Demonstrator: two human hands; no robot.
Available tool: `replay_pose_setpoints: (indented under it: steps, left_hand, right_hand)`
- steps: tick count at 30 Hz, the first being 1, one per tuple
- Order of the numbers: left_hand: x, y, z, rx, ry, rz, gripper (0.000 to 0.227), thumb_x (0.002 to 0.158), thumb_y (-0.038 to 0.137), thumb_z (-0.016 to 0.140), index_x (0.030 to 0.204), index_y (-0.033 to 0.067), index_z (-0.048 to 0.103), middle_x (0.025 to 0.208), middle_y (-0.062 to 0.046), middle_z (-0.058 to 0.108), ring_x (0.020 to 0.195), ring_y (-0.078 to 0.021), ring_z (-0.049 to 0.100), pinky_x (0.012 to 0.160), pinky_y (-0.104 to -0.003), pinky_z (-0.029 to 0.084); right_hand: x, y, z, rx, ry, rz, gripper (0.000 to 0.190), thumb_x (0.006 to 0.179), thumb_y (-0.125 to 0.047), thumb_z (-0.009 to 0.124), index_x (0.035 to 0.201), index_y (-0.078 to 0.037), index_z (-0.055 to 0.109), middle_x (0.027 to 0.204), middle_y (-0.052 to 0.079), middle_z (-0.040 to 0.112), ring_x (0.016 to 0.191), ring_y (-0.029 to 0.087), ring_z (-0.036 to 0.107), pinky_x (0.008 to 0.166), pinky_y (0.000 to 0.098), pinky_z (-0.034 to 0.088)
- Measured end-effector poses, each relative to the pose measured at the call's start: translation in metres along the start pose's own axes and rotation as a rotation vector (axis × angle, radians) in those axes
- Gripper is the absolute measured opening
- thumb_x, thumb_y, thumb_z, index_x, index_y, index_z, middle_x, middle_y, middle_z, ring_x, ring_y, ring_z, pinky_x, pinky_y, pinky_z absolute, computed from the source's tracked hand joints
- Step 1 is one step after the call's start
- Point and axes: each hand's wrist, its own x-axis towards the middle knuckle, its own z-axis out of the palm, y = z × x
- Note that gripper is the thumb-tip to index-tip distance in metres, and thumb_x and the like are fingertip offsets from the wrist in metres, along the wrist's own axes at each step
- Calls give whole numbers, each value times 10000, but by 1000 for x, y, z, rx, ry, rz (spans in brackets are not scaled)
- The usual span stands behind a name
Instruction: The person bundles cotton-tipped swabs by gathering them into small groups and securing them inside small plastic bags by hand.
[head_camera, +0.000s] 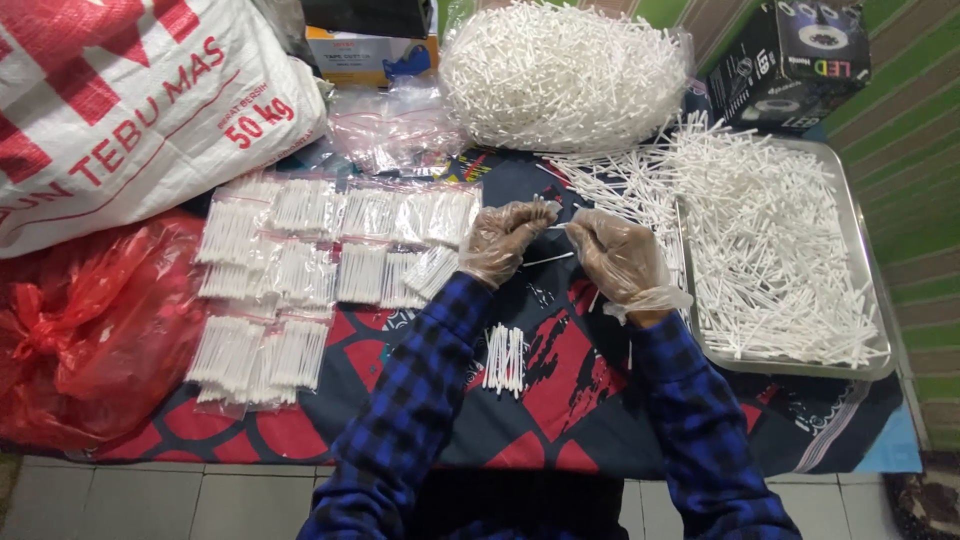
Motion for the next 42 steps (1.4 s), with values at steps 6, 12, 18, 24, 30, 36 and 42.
replay_pose_setpoints:
  steps: [6, 12, 18, 24, 30, 36, 42]
  left_hand:
    - [-16, 19, 7, -43, 6, 66, 138, 841, 281, 763, 954, 211, 798, 842, -35, 766, 839, -214, 726, 842, -330, 554]
    - [-30, 35, 4, -101, 43, 144, 109, 852, 104, 740, 912, 33, 796, 804, -155, 760, 812, -293, 736, 813, -351, 567]
    - [-10, -1, -15, -42, -177, 141, 145, 826, 148, 771, 950, 213, 810, 851, 15, 781, 797, -133, 736, 687, -246, 555]
    - [-9, -4, -12, 0, -225, 116, 177, 848, 173, 749, 970, 280, 821, 889, 21, 781, 852, -133, 738, 758, -252, 570]
    - [-3, -17, -10, -146, -247, 137, 178, 838, 104, 777, 1000, 166, 817, 878, -32, 778, 851, -105, 699, 752, -271, 572]
    - [-7, -5, -13, -135, -240, 162, 174, 818, 63, 758, 975, 121, 807, 857, -69, 757, 839, -154, 696, 748, -305, 566]
    - [-17, 8, -22, -71, -169, 167, 242, 835, -10, 687, 984, 133, 815, 875, -65, 777, 862, -137, 709, 747, -264, 569]
  right_hand:
    - [-1, 9, 34, -53, 259, -63, 141, 930, -339, 734, 1050, -295, 793, 867, -18, 770, 899, 213, 743, 755, 262, 586]
    - [5, 4, 9, 80, 139, -287, 209, 992, -166, 664, 1174, -79, 723, 1018, 189, 753, 995, 382, 715, 777, 457, 608]
    - [17, 3, 4, -324, 276, -706, 349, 905, -60, 699, 1246, 12, 707, 1138, 290, 711, 1057, 431, 695, 906, 484, 576]
    - [27, 31, 23, -397, 242, -887, 401, 906, -42, 659, 1299, 38, 658, 1254, 269, 683, 1196, 405, 643, 1051, 498, 521]
    - [24, 59, 39, -250, 122, -794, 461, 901, -40, 593, 1345, -112, 690, 1427, 176, 624, 1306, 373, 588, 1068, 473, 484]
    - [27, 31, 24, -211, 176, -852, 431, 880, -31, 569, 1271, -101, 736, 1046, 205, 717, 983, 402, 684, 874, 488, 537]
    - [19, 22, 17, 0, 116, -710, 237, 912, -175, 777, 1146, -143, 769, 1144, 65, 743, 1014, 264, 723, 909, 368, 579]
